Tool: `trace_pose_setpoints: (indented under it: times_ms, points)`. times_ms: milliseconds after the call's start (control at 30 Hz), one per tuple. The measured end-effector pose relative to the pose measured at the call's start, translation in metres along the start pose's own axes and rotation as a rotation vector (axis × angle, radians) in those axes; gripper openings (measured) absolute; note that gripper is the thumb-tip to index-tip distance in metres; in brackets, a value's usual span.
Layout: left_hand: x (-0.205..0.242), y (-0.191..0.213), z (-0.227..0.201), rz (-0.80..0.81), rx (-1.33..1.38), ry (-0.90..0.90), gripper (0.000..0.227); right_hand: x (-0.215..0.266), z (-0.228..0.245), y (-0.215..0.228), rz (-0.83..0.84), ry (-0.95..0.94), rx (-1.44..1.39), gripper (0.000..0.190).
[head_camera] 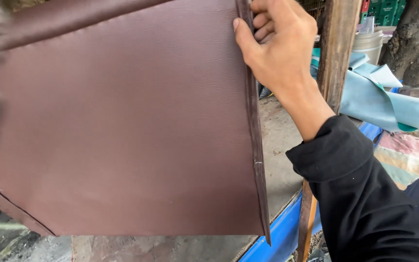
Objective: Attaching brown upholstery fabric to a seat frame using a pneumatic stapler
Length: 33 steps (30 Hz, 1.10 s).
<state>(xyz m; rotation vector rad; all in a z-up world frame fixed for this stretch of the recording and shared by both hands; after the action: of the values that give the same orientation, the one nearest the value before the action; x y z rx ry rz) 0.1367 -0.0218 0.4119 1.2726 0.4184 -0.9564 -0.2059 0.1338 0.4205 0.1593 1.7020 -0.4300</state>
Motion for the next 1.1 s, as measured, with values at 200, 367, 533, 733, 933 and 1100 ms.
trace_pose_setpoints:
  times_ms: [200,367,533,733,933,1100]
  points:
    - [-0.066,-0.031,0.0,-0.042,-0.016,-0.081,0.044,-0.011,-0.018,-0.01,0.12,0.002,-0.04,0.006]
    - [-0.099,-0.068,-0.003,-0.069,-0.01,-0.117,0.043,-0.003,-0.048,-0.031,0.284,-0.377,-0.426,0.01]
    - [-0.118,-0.1,0.003,0.082,-0.026,0.091,0.047,0.008,-0.003,0.003,0.239,-0.064,0.059,0.021]
    - [-0.109,-0.114,0.017,0.123,0.052,0.153,0.042,0.041,0.005,0.009,0.308,-0.103,0.097,0.029]
    - [-0.101,-0.123,0.027,0.159,0.097,0.223,0.042,0.052,-0.019,0.008,0.483,-0.337,-0.061,0.034]
    - [-0.106,-0.127,0.023,0.169,0.081,0.216,0.037,0.055,-0.022,0.007,0.469,-0.49,-0.176,0.033]
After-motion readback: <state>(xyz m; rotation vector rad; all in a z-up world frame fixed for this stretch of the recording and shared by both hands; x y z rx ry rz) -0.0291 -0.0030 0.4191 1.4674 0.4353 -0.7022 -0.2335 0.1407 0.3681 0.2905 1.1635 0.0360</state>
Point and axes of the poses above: each hand's wrist, its own x-axis away from the middle knuckle, its own y-axis out of the back of the hand, z = x × y, the point moved 7 cm from there along -x, towards the middle knuckle, and after that the axes turned 13 degrees about x, right-handed, at the moved point
